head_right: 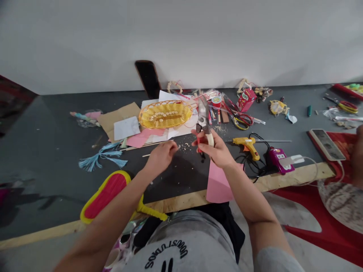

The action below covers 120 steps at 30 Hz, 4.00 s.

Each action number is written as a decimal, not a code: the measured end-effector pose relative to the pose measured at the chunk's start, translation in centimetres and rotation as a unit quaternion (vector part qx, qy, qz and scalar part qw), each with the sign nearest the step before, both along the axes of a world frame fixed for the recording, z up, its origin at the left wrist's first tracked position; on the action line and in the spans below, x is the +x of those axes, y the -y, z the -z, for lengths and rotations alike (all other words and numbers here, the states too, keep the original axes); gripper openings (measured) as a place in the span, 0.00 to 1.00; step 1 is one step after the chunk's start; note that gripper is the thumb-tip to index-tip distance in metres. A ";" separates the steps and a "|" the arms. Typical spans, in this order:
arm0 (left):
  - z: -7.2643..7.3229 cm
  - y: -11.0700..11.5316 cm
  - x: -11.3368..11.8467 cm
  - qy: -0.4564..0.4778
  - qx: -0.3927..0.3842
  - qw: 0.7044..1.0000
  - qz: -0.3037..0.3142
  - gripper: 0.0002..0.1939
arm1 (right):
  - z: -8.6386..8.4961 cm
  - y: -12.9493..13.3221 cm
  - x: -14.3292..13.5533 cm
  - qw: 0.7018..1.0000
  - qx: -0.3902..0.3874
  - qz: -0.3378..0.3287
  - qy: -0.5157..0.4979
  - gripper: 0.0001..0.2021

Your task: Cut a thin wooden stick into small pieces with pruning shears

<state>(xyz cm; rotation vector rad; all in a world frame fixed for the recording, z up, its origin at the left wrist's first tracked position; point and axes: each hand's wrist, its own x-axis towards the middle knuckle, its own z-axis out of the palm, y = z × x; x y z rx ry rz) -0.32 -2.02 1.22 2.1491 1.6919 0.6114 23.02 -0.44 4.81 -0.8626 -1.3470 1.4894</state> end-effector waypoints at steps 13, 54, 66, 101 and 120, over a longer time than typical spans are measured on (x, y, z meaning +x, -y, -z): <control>-0.3 0.1 -0.5 0.373 0.111 0.918 -0.073 0.10 | 4.8 1.5 -3.3 0.749 0.399 0.103 0.518 0.19; -1.5 1.4 -0.3 0.407 0.096 0.897 -0.146 0.18 | 4.6 2.3 -3.6 0.744 0.357 0.097 0.557 0.24; -0.9 1.5 -0.6 0.350 0.075 0.924 -0.134 0.17 | 4.6 2.5 -3.6 0.744 0.348 0.090 0.563 0.23; -3.2 2.8 0.1 0.214 0.164 0.959 -0.082 0.12 | 3.5 2.8 -3.4 0.766 0.311 0.047 0.560 0.41; -2.8 2.6 -0.4 0.219 0.151 0.961 -0.076 0.11 | 3.6 2.6 -3.2 0.751 0.336 0.031 0.567 0.46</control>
